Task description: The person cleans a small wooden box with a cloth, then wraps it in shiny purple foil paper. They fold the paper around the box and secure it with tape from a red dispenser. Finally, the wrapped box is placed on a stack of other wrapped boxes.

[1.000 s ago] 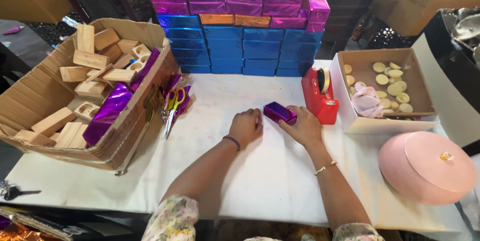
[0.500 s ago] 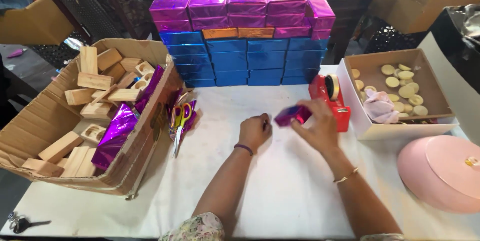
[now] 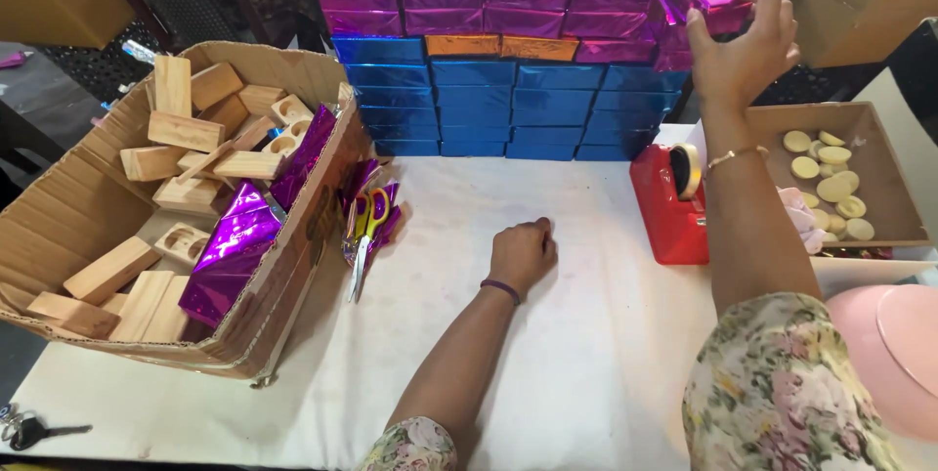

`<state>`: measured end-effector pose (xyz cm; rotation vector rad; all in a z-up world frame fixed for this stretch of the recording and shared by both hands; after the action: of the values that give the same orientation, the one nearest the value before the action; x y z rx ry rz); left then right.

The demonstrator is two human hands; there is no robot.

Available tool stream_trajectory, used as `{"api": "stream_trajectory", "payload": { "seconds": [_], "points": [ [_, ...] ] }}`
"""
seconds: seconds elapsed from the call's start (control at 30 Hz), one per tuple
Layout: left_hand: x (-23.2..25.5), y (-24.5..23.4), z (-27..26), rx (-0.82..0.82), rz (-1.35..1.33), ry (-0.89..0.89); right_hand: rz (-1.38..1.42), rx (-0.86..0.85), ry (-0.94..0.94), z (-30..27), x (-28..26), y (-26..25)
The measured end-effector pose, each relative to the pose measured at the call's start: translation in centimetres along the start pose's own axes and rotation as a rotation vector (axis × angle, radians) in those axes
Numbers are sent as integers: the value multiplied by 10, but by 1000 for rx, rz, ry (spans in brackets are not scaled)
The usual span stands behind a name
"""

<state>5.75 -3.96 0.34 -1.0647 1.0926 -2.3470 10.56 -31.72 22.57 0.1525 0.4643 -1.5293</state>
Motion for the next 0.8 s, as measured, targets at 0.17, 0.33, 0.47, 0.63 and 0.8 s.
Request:
{"api": "stream_trajectory", "payload": {
  "seconds": [0.17, 0.33, 0.47, 0.63, 0.8],
  "points": [
    [-4, 2, 1, 40, -22, 14, 174, -120, 31, 0, 19, 27],
    [-6, 4, 3, 22, -40, -9, 462, -233, -54, 0, 33, 39],
    [-7, 6, 3, 27, -20, 9, 460, -219, 12, 0, 29, 43],
    [-5, 4, 3, 44, -19, 23, 478, -177, 126, 1, 14, 46],
    [-5, 3, 2, 32, -14, 16, 1058, -513, 616, -3, 58, 93]
  ]
}}
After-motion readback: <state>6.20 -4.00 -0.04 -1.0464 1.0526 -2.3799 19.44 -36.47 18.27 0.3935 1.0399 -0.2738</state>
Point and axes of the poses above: each hand's wrist, its own z-axis towards the middle knuckle, its own y-axis out of the palm, x = y × z, the point moved 3 cm from there along z, towards the middle knuckle, and after that the axes turned 8 degrees about y, right-handed, at the moved point
